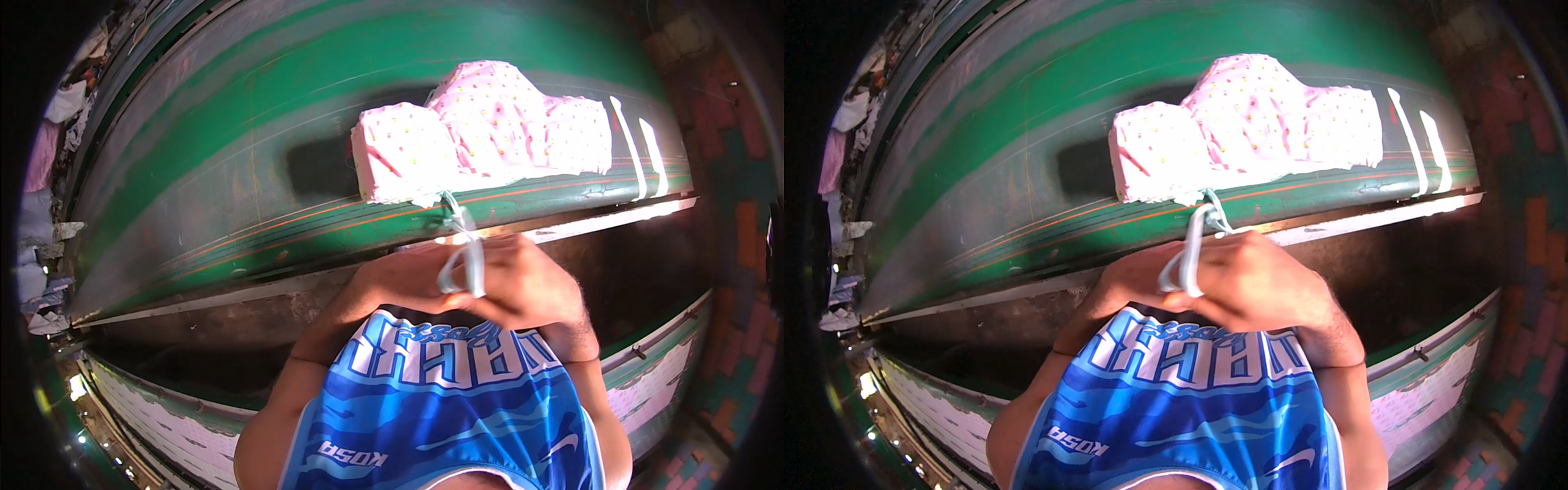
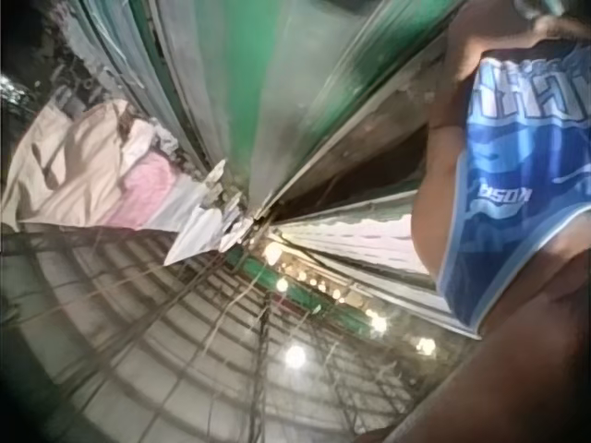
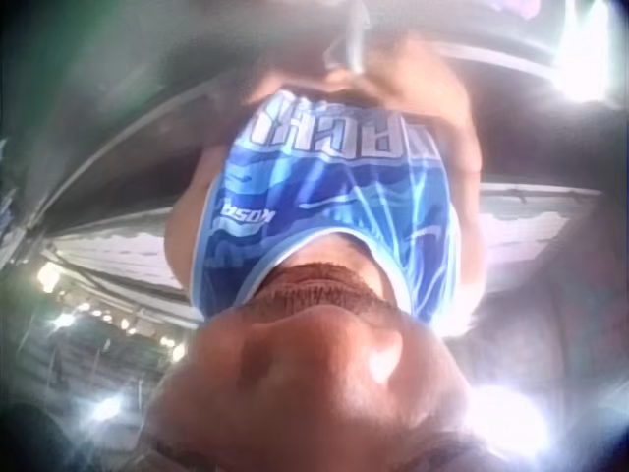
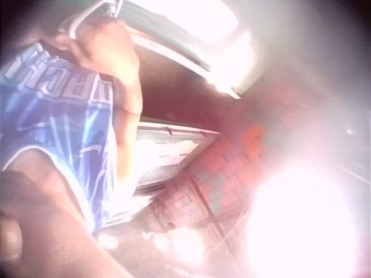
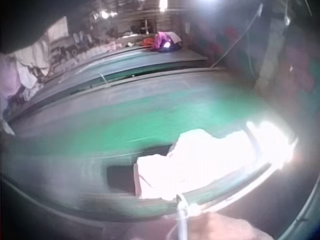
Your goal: The person hand-sews pink patterned fabric face masks on a green work surface. They repeatedly insert a needle and thread through the mask edges, pull the thread, and adjust the fabric. The person handles multiple masks, stacking some and moving others aside during the process.
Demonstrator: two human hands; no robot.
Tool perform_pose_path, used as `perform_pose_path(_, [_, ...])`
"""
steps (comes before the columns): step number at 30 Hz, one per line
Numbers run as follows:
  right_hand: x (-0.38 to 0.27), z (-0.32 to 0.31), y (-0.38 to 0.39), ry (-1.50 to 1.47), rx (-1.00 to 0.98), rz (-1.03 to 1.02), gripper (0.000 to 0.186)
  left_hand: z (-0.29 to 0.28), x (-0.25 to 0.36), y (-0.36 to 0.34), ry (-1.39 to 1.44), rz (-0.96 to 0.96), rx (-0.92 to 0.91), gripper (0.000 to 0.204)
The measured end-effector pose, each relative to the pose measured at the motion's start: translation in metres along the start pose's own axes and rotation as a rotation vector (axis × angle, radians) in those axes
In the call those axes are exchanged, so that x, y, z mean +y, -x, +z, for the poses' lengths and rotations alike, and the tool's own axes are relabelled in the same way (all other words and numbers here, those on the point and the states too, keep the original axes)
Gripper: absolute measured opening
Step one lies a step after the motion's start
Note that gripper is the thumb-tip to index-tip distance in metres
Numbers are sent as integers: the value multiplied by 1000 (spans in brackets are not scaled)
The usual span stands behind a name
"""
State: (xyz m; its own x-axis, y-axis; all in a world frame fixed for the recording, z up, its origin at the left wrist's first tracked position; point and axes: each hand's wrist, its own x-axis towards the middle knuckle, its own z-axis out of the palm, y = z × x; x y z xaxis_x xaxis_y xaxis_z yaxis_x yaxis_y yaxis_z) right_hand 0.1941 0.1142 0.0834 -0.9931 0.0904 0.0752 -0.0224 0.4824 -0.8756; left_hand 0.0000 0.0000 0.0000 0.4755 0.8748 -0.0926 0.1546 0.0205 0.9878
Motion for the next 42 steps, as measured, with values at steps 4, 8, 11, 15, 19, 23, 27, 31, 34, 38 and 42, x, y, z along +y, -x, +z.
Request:
perform_pose_path(4, [-9, 25, -50, 136, 5, -138, 35, -44, -26, 61, -161, 174, 190, 25])
perform_pose_path(8, [12, 30, -51, 178, 7, 103, 42, -115, -89, 192, 167, -58, 485, 28])
perform_pose_path(11, [27, 31, -57, 298, 170, 315, 37, -136, -137, 239, -65, -517, 1086, 42])
perform_pose_path(15, [69, 52, -89, 396, 538, 413, 35, -143, -151, 245, -987, -641, 1136, 47])
perform_pose_path(19, [93, 74, -121, 595, 547, 352, 27, -130, -90, 158, -549, -363, 1059, 43])
perform_pose_path(23, [69, 94, -130, 248, 422, 167, 15, -118, -59, 104, -516, -55, 1088, 28])
perform_pose_path(27, [91, 59, -101, 225, 639, 227, 13, -116, -10, 70, -575, 169, 1176, 17])
perform_pose_path(31, [123, 4, -58, 511, 979, 419, 16, -112, 11, -3, -642, 277, 1075, 28])
perform_pose_path(34, [173, -30, -19, 903, 910, 569, 33, -100, -40, -68, -826, 150, 853, 40])
perform_pose_path(38, [240, -53, 32, 1215, 748, 658, 56, -91, -95, -75, -1103, -116, 699, 72])
perform_pose_path(42, [256, -86, 45, 1086, 623, 659, 63, -93, -93, -45, -1124, -149, 738, 82])
